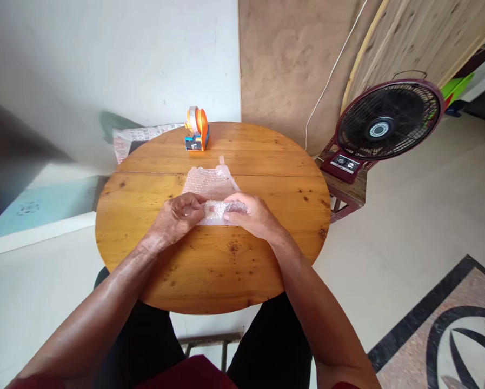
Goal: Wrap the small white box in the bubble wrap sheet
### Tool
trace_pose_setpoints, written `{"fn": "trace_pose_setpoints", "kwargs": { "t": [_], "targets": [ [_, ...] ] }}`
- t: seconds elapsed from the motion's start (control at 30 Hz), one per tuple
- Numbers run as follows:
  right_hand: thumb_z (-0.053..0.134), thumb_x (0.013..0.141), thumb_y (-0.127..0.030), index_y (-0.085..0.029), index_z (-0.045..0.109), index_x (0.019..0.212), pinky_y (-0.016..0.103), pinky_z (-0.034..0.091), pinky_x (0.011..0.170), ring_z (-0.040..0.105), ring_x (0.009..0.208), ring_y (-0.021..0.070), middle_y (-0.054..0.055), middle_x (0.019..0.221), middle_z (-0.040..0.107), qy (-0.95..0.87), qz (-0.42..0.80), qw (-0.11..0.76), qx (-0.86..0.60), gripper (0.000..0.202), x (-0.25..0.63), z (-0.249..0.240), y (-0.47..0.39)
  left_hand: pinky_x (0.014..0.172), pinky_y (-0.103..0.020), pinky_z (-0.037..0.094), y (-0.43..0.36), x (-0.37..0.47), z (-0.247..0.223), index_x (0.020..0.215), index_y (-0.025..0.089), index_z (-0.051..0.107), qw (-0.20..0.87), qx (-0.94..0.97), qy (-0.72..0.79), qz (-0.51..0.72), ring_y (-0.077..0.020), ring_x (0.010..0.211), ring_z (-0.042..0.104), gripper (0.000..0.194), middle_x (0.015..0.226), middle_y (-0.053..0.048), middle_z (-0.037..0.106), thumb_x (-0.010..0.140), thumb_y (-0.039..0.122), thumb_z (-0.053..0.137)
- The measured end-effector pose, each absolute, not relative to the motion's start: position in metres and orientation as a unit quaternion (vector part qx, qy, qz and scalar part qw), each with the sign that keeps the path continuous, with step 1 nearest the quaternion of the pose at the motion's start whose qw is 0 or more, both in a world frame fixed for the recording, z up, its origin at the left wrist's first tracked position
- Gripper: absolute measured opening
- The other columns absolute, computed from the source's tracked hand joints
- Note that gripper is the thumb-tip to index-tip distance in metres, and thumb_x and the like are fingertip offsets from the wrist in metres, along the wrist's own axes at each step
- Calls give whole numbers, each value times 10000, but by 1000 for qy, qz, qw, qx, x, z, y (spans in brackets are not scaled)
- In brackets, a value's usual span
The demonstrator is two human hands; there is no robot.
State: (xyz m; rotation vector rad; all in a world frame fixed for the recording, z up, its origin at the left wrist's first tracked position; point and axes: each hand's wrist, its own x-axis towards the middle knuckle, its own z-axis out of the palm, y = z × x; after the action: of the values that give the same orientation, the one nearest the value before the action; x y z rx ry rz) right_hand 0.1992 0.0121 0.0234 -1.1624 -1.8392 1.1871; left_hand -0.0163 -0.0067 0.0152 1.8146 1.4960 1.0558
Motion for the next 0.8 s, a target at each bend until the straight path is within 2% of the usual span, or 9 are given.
{"fn": "trace_pose_setpoints", "kwargs": {
  "t": [0.07,0.17,0.37,0.6,0.8],
  "targets": [
    [664,781,-324,-202,703,875,340,528,809,678,894,195,40,1023,723,-690,460,350,-435,159,194,19,14,650,-261,467,-6,-16,10,628,179,568,292,669,544,414,-155,722,611,198,884,-52,707,757,308,646],
    [655,788,-344,-191,680,777,322,524,788,674,885,183,54,1084,713,-674,469,378,-427,156,190,17,16,663,-254,473,-2,-17,2,649,174,563,323,658,518,442,-149,749,613,269,920,-60,705,769,386,678],
    [649,795,-351,-194,670,786,306,512,759,660,840,172,42,953,723,-681,442,399,-425,158,185,15,16,655,-244,461,-1,-17,-2,651,169,554,344,646,503,459,-130,732,597,271,907,-51,702,787,374,671],
    [614,810,-361,-214,646,763,327,513,756,657,832,184,28,948,720,-686,391,412,-455,158,180,7,17,674,-244,459,-2,-17,-1,671,168,577,332,644,505,469,-134,738,603,211,879,-50,702,813,316,627],
    [618,783,-358,-215,641,756,319,511,703,646,767,183,28,873,723,-673,380,399,-493,148,179,12,17,626,-230,437,-2,-16,-3,692,163,600,317,641,531,455,-120,666,574,188,804,-36,691,816,304,600]
  ]
}}
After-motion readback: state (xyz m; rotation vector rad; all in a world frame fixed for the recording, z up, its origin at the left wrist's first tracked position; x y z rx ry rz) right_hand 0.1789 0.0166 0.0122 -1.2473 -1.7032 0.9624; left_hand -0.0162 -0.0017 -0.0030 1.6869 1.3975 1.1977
